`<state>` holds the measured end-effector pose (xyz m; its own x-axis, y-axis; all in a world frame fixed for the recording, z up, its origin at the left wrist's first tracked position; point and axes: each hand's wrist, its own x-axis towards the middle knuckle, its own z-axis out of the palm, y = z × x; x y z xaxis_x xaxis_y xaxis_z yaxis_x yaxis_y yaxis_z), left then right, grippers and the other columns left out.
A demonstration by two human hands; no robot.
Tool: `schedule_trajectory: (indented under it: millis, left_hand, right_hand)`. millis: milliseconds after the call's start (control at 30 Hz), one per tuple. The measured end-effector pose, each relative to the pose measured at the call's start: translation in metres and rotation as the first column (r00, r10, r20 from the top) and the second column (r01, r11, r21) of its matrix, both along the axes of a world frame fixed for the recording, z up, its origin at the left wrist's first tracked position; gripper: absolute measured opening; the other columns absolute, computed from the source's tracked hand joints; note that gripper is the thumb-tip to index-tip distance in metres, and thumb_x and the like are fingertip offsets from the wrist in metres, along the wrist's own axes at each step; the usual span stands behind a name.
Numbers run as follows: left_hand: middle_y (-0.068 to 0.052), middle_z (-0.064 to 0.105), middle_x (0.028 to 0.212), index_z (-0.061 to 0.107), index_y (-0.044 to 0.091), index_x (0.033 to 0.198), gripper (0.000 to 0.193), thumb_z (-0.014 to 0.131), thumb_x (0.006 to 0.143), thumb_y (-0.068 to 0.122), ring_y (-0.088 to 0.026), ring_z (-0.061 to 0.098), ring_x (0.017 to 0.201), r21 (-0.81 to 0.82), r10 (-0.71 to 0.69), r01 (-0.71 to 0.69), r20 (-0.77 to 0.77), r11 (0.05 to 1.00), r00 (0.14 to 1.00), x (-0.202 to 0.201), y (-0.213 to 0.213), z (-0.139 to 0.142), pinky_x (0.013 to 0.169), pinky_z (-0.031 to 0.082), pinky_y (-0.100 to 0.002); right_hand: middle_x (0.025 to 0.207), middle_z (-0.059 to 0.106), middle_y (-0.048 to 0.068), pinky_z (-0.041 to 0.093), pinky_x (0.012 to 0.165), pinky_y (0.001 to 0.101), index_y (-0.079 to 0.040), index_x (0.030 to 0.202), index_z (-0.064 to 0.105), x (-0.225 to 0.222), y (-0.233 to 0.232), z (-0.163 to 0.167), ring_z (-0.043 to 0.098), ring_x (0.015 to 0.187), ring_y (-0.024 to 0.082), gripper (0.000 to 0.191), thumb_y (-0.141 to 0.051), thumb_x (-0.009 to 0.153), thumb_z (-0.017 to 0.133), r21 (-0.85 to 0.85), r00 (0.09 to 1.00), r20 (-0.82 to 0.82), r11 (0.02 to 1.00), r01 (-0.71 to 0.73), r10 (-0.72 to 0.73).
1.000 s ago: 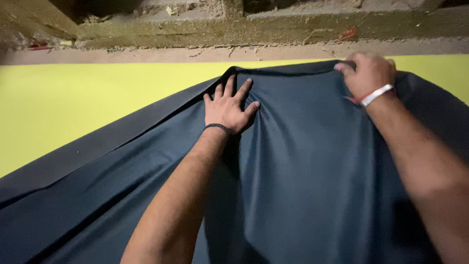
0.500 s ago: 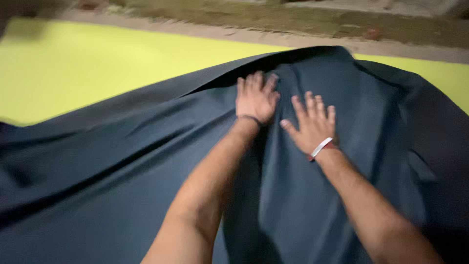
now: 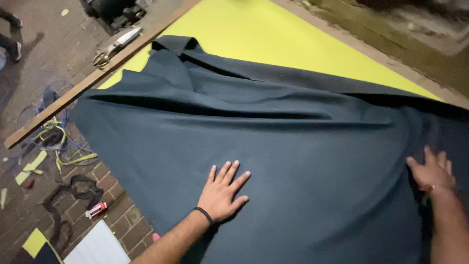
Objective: The person lifts a large dark fabric sheet and spreads it over a yellow foam sheet on a work table, pulling the edges to align it and smoothing the surface with both hands. They then pick up a spray gun and hose, open a can of spray adhesive, and handle the gun and can while standing by a wooden frame on the floor.
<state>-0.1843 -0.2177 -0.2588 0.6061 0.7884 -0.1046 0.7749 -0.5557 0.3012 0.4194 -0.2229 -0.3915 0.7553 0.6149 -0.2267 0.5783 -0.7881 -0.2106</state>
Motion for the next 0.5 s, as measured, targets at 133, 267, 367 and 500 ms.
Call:
schedule_trajectory:
  millis: [133, 267, 367, 500]
  left_hand:
    - [-0.017, 0.029, 0.163, 0.044, 0.025, 0.153, 0.072, 0.059, 0.090, 0.056, -0.036, 0.023, 0.151, 0.037, 0.055, -0.055, -0.004, 0.998, 0.998, -0.038, 0.051, -0.013, 0.119, 0.012, -0.063]
    - [-0.017, 0.034, 0.162, 0.047, 0.023, 0.153, 0.071, 0.060, 0.091, 0.056, -0.037, 0.028, 0.150, 0.099, 0.048, -0.057, 0.094, 0.993, 0.994, -0.077, 0.109, -0.018, 0.119, 0.017, -0.062]
    - [-0.019, 0.041, 0.157, 0.050, 0.022, 0.151, 0.071, 0.063, 0.090, 0.054, -0.038, 0.035, 0.148, 0.101, -0.094, 0.079, 0.144, 0.992, 0.985, -0.102, 0.141, -0.016, 0.120, 0.022, -0.061]
    - [-0.020, 0.046, 0.155, 0.052, 0.021, 0.151, 0.069, 0.065, 0.090, 0.051, -0.040, 0.040, 0.143, 0.036, -0.341, 0.342, 0.229, 0.939, 0.912, -0.128, 0.149, -0.015, 0.119, 0.028, -0.058]
  right_hand:
    - [0.144, 0.062, 0.024, 0.045, 0.109, 0.0537, -0.008, 0.136, 0.066, -0.067, 0.005, 0.040, 0.059, 0.128, 0.043, 0.044, -0.030, 0.098, 0.074, 0.357, 0.985, 0.128, 0.921, -0.156, 0.117]
    - [0.131, 0.066, 0.018, 0.049, 0.114, 0.0467, -0.006, 0.115, 0.075, -0.179, 0.076, 0.076, 0.060, 0.130, 0.034, 0.025, -0.021, 0.095, 0.078, 0.521, 0.864, 0.283, 0.690, -0.503, 0.416]
    - [0.134, 0.066, 0.017, 0.049, 0.112, 0.0461, -0.007, 0.115, 0.074, -0.277, 0.161, 0.086, 0.061, 0.133, 0.035, 0.025, -0.021, 0.094, 0.077, 0.598, 0.778, 0.236, 0.543, -0.589, 0.583]
    - [0.142, 0.060, 0.023, 0.047, 0.104, 0.0476, -0.003, 0.134, 0.067, -0.389, 0.273, 0.087, 0.058, 0.128, 0.042, 0.054, -0.018, 0.084, 0.080, 0.567, 0.745, 0.164, 0.556, -0.608, 0.647]
